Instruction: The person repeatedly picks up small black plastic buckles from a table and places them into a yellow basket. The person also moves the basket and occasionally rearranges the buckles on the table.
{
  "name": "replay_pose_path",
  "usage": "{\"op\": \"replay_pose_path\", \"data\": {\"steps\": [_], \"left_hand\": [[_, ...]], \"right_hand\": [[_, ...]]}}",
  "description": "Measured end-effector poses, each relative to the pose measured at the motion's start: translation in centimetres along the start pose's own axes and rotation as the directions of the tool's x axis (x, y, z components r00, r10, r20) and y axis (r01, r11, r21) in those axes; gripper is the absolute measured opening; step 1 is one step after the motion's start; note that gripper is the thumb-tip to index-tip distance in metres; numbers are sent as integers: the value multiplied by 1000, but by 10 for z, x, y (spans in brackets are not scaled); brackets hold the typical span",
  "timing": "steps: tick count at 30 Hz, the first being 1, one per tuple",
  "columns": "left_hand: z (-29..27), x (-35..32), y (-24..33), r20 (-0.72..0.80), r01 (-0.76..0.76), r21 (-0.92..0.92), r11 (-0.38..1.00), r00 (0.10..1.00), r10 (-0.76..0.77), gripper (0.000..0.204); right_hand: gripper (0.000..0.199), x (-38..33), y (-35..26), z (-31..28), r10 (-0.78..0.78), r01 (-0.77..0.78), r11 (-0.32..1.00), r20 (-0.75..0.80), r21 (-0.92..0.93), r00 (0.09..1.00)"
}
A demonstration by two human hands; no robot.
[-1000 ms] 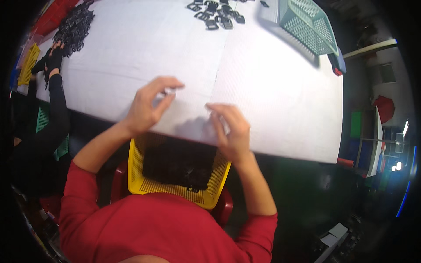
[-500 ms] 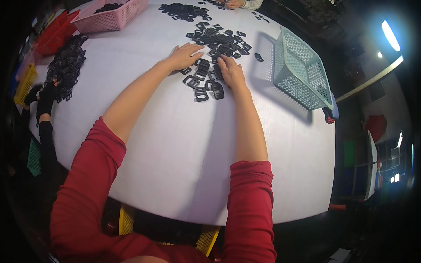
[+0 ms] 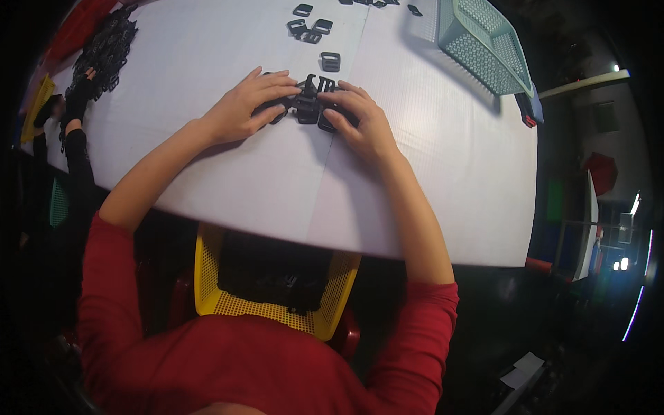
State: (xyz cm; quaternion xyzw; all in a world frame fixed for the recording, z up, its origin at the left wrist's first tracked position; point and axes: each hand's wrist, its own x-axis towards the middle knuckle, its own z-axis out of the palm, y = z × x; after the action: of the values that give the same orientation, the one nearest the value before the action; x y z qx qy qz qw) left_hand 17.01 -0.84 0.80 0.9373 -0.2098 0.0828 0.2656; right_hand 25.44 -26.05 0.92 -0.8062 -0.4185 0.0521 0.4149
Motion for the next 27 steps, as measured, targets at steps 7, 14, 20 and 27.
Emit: {"op": "replay_pose_path", "data": {"steps": [7, 14, 20, 27], "left_hand": [[-3, -64, 43, -33, -31, -26, 999, 999, 30, 28], [6, -77, 56, -157, 11, 9, 1000, 988, -9, 30], [23, -49, 71, -96, -25, 248, 968, 994, 50, 37], [24, -38, 68, -76, -25, 435, 900, 995, 64, 32]], "right_hand": [[26, -79, -30, -12, 175, -172, 984, -397, 43, 901], [18, -124, -28, -43, -113, -246, 745, -481, -620, 869], [19, -93, -58, -6, -96, -115, 877, -402, -467, 910], [26, -38, -33, 11, -55, -87, 719, -181, -690, 982]]}}
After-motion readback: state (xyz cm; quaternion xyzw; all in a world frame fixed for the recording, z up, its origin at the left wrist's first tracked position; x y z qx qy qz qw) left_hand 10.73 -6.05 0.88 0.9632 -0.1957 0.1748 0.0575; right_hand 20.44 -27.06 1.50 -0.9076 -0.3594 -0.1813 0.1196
